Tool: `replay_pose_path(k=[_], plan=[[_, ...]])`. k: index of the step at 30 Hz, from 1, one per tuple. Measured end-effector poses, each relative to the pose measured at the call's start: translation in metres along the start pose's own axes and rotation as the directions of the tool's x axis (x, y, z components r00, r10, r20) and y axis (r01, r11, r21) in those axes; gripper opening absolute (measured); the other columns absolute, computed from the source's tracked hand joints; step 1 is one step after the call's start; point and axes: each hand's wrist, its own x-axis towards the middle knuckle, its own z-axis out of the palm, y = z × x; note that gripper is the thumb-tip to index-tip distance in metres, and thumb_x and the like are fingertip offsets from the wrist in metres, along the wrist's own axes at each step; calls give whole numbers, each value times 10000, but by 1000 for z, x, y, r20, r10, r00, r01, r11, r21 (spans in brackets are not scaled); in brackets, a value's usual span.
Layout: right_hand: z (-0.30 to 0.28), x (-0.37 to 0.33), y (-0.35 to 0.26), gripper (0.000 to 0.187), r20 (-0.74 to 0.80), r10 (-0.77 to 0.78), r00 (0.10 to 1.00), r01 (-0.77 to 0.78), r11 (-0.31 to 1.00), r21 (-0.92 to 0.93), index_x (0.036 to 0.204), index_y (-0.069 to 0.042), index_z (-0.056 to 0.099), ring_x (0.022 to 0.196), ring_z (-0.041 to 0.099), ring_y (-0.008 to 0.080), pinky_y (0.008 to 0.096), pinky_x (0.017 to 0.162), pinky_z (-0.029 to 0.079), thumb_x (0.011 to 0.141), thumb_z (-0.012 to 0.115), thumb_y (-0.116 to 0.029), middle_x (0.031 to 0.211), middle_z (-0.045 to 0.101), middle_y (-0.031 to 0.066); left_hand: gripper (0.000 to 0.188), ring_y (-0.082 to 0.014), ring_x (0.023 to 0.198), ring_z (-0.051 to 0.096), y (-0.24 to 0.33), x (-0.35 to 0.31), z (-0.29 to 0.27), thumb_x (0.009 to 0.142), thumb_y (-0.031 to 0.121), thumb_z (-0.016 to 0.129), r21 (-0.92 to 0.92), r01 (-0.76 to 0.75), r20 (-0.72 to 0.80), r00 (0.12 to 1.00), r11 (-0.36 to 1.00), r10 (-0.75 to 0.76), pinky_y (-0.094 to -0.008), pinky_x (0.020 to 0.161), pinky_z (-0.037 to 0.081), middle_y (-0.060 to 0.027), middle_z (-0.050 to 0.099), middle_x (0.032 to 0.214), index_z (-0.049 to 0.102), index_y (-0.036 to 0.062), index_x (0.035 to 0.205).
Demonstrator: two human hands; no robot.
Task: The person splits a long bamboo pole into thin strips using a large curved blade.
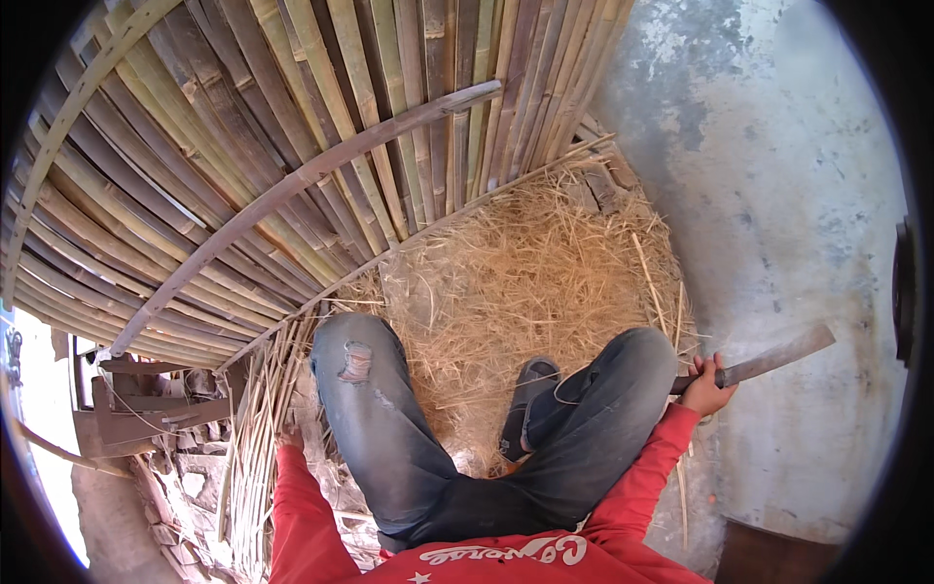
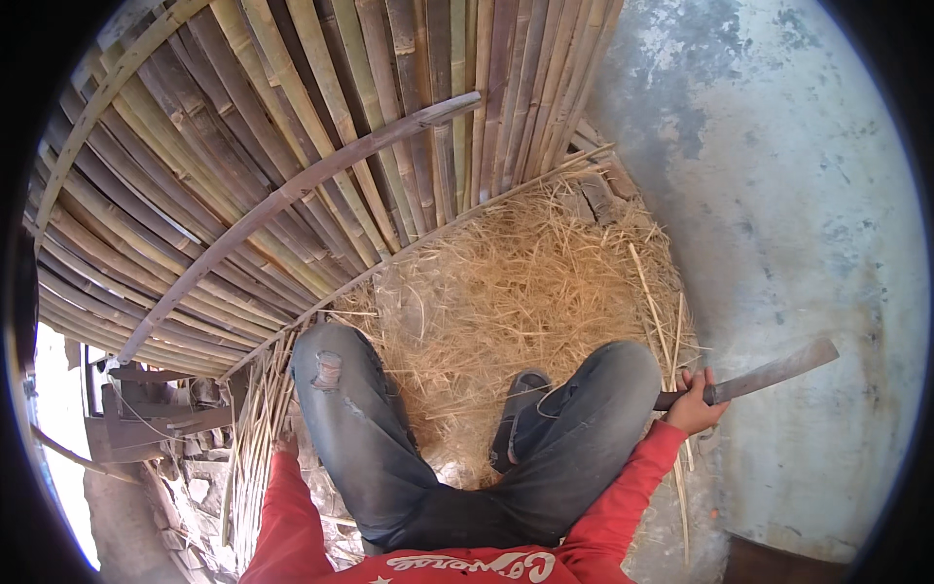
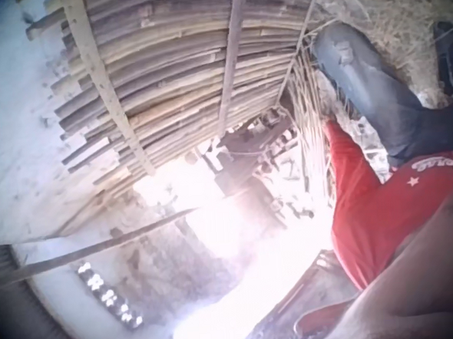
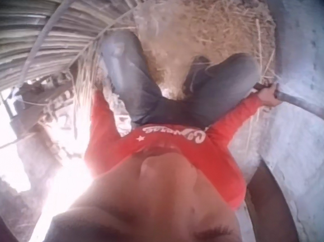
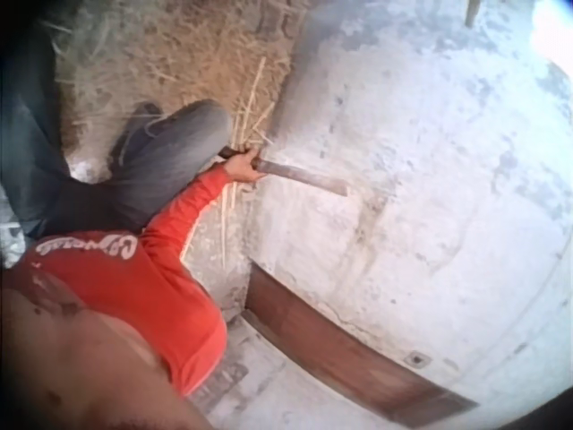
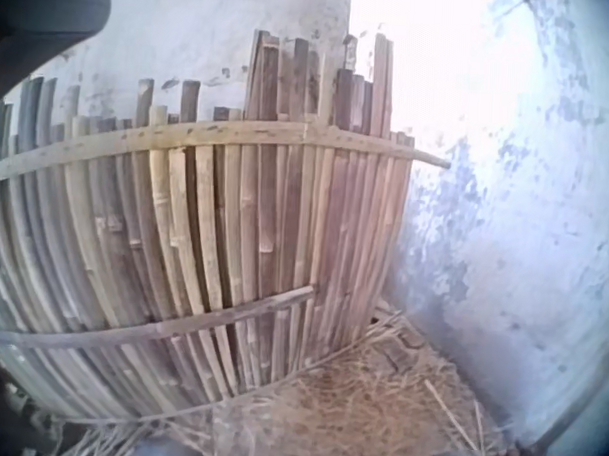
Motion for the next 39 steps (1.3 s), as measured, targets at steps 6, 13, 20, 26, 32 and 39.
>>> replay_pose_path(k=[6, 13, 20, 26, 32, 39], plan=[[9, -10, -3, 429, 2, 8, 1000, -8, 1000, 23, 1246, 47, 430, 713, 716, 249, 307, 560, 593, 875, 643, 37, 1141, 673, 194, 891, -421, 1506, 141, 0, 28, 0, 871, 586, 609, 6, 119, -203, 972, 993, -116, -530, 1214, 207, -167, 248, 1617, 270, 158, 1577], [3, -5, 7, 409, -41, 1, 999, 0, 1000, 26, 1218, 32, 430, 695, 710, 246, 306, 564, 597, 867, 640, 47, 1098, 677, 210, 1027, -374, 1531, -106, 0, 61, 13, 871, 787, 392, 174, 162, -68, 986, 971, -152, -487, 1239, -12, -206, 185, 1639, 280, 33, 1558], [-5, 2, 13, 420, -45, -7, 999, 9, 998, 57, 1208, 33, 424, 664, 705, 258, 310, 554, 594, 855, 651, 50, 1060, 682, 228, 687, -363, 1531, 88, 39, 34, 3, 903, 542, 626, 213, 234, -129, 969, 949, -210, -583, 1172, 245, -108, 117, 1673, 452, 194, 1469], [2, -5, 8, 421, -56, 5, 998, -3, 999, 35, 1201, 42, 427, 662, 708, 267, 311, 536, 591, 852, 662, 45, 1057, 682, 240, 225, -384, 1232, 450, 33, 17, -8, 855, 189, 690, 168, -354, -529, 755, 920, 388, -530, 947, 449, -151, 451, 1355, 673, 111, 1065], [-15, 10, 29, 466, -38, 51, 998, -47, 994, 95, 1231, 39, 415, 670, 708, 266, 317, 542, 596, 848, 679, 31, 1055, 683, 242, 542, -372, 1400, 331, 58, 17, -1, 906, 395, 641, 336, -227, -129, 950, 914, 283, -640, 1019, 392, -146, 314, 1557, 520, 194, 1395], [-11, -7, 21, 480, -78, 85, 993, -76, 991, 106, 1234, 34, 403, 680, 702, 273, 334, 550, 601, 842, 680, 33, 1011, 677, 226, 509, -351, 1441, 284, 79, 31, -3, 896, 430, 660, 165, -9, -230, 972, 986, 48, -599, 1087, 345, -112, 298, 1580, 602, 167, 1328]])
